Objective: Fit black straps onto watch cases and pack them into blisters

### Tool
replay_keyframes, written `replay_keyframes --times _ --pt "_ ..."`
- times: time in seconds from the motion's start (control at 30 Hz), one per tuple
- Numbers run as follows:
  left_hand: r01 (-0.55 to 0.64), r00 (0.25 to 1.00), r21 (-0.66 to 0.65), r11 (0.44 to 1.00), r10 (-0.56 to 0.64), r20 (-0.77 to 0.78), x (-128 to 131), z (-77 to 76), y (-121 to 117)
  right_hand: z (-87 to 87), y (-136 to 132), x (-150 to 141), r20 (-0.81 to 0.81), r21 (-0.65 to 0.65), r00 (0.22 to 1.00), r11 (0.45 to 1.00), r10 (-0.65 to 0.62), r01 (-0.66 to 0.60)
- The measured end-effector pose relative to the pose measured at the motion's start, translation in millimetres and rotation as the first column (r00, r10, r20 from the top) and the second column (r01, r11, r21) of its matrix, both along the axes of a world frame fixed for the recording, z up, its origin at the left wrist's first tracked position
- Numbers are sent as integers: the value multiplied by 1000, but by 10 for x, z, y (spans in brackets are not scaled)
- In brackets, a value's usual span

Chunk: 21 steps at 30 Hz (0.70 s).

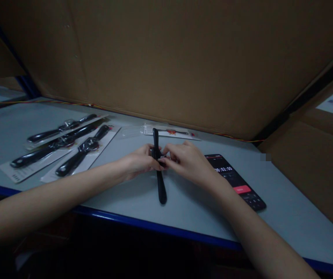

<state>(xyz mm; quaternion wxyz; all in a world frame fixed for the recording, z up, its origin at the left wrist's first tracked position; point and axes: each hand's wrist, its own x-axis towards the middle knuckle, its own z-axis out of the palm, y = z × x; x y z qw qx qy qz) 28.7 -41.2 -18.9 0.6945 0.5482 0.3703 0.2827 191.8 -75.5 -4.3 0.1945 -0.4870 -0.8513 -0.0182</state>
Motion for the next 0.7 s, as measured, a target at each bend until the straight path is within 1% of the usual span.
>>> replay_keyframes --times 0.07,0.13,0.23,0.3,0.33,0.4,0.5,0.6,0.7 --pt "-15 1000 0 1000 15 3 4 -12 -6 -19 -3 -36 16 20 1000 1000 -24 24" --pt "-40 999 8 999 39 16 7 -18 -10 -39 -8 -76 29 27 996 996 -87 86" --pt "-48 999 27 998 47 17 12 -19 -7 -57 -17 -119 -16 -49 982 981 -187 186" --pt "-34 999 20 999 33 33 17 -19 -1 -47 -18 -114 -90 -107 972 972 -219 209" --pt "-25 998 2 1000 25 52 20 -20 2 -36 -17 -99 -126 -117 968 972 -218 203" --pt "-18 997 -29 999 20 73 23 -21 7 -8 -12 -51 -157 -99 972 982 -173 159" --pt "-17 999 -20 1000 18 38 13 -12 9 24 2 31 -84 -60 996 998 -26 21" --pt "7 1000 10 1000 -8 8 -9 13 4 28 17 85 -26 -64 996 994 91 -93" --pt "31 999 -8 999 -31 14 -22 30 -3 23 28 92 13 -59 993 992 114 -113"
